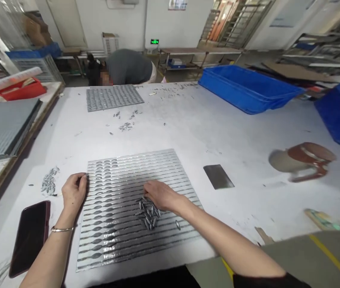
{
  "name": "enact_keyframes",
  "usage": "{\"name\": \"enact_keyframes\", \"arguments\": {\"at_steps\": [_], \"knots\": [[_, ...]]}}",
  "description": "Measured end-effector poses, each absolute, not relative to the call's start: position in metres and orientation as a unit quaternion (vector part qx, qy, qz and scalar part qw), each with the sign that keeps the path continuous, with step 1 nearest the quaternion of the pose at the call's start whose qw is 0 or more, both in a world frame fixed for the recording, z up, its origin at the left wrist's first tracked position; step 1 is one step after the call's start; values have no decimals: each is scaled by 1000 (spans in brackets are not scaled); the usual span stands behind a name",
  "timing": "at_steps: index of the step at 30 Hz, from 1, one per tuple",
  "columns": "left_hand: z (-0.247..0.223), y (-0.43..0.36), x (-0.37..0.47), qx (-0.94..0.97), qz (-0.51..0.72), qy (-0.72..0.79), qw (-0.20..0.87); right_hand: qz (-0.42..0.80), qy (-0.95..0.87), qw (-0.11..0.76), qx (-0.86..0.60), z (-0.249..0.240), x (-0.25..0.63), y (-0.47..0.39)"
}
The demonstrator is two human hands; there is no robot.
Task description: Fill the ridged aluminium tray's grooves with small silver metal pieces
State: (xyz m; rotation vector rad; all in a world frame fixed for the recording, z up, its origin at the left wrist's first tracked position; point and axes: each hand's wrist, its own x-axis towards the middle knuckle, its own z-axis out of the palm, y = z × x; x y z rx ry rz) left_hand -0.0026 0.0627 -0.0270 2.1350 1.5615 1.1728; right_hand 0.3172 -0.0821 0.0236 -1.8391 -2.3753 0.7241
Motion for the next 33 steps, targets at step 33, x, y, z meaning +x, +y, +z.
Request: {"name": "enact_keyframes", "arguments": {"at_steps": [33], "knots": [[-24,58,1,733,421,514,146,119,-614,144,-767,-16,221,36]]}}
